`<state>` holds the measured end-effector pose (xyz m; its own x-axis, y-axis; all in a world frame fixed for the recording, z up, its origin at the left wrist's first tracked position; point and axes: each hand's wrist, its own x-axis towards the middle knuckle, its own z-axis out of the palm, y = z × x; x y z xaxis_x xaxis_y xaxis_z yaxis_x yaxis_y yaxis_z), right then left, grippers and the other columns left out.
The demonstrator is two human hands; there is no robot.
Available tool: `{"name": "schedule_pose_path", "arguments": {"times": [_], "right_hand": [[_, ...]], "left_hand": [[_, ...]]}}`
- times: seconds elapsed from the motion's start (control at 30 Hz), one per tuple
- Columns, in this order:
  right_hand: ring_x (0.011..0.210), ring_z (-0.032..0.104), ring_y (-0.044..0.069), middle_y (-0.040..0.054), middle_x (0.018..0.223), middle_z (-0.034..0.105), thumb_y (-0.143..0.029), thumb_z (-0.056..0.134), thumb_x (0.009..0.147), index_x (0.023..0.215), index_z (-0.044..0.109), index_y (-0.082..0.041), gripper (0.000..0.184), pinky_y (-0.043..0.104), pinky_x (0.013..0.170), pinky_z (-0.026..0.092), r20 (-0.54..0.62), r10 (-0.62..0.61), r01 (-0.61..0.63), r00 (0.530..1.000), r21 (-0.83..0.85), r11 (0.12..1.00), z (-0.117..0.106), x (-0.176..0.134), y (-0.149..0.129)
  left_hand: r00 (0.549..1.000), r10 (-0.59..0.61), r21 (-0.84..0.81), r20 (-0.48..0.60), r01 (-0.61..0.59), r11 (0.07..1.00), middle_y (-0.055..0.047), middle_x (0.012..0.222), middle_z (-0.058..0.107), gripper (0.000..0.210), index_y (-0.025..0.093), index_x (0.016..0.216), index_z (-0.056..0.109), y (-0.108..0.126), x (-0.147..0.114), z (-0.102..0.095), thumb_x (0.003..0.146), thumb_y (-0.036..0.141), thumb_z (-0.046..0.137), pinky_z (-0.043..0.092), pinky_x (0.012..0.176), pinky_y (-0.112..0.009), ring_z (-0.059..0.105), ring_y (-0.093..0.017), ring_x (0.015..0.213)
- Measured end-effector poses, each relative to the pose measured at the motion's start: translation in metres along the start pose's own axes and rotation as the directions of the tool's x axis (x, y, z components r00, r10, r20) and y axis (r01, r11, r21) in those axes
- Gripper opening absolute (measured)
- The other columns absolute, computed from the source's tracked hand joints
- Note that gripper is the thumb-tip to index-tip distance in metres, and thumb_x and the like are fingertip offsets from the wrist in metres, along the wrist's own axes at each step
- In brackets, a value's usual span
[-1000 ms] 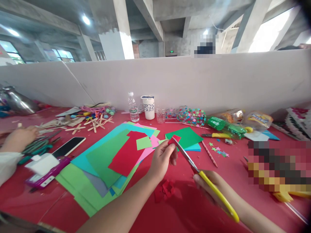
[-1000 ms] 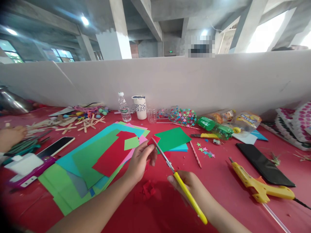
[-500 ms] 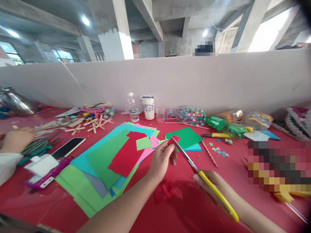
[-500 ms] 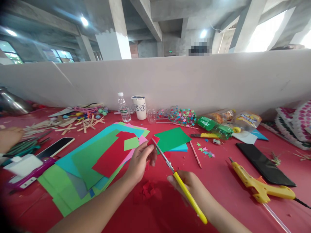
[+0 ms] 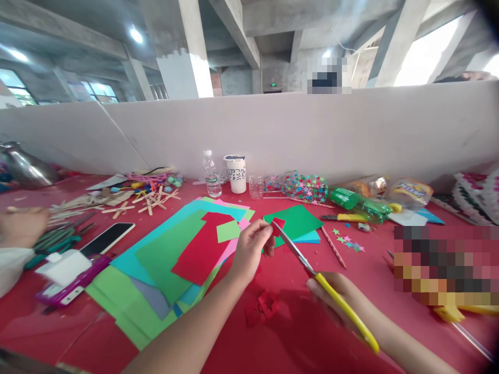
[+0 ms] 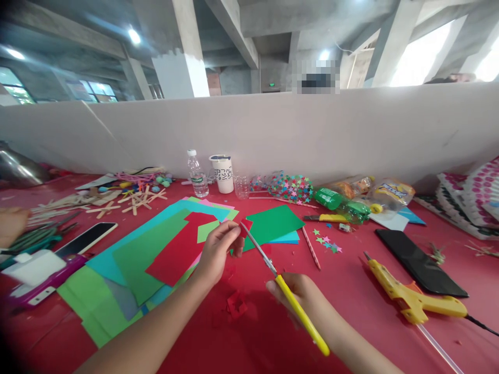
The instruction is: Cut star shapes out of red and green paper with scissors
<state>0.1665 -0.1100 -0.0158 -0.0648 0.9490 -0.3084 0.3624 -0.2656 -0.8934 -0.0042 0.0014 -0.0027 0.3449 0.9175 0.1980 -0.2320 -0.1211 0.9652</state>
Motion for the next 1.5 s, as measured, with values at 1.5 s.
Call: {"name": "schedule_pose_path", "arguments": {"times": [1.5], "right_hand": [[0.039,0.037,0.007,-0.0078,0.044,0.042,-0.073,0.040,0.080,0.070,0.049,-0.019,0.056,0.020,0.043,0.030,0.035,-0.041,0.041,0.999,-0.014,0.999,-0.006,0.001,0.012]], "left_hand": [[1.000,-0.014,0.013,-0.012,0.014,1.000,0.004,0.051,0.053,0.023,0.018,0.067,0.052,-0.002,-0.004,0.003,0.081,0.036,0.056,0.036,0.043,-0.021,0.046,-0.008,0.040]]}}
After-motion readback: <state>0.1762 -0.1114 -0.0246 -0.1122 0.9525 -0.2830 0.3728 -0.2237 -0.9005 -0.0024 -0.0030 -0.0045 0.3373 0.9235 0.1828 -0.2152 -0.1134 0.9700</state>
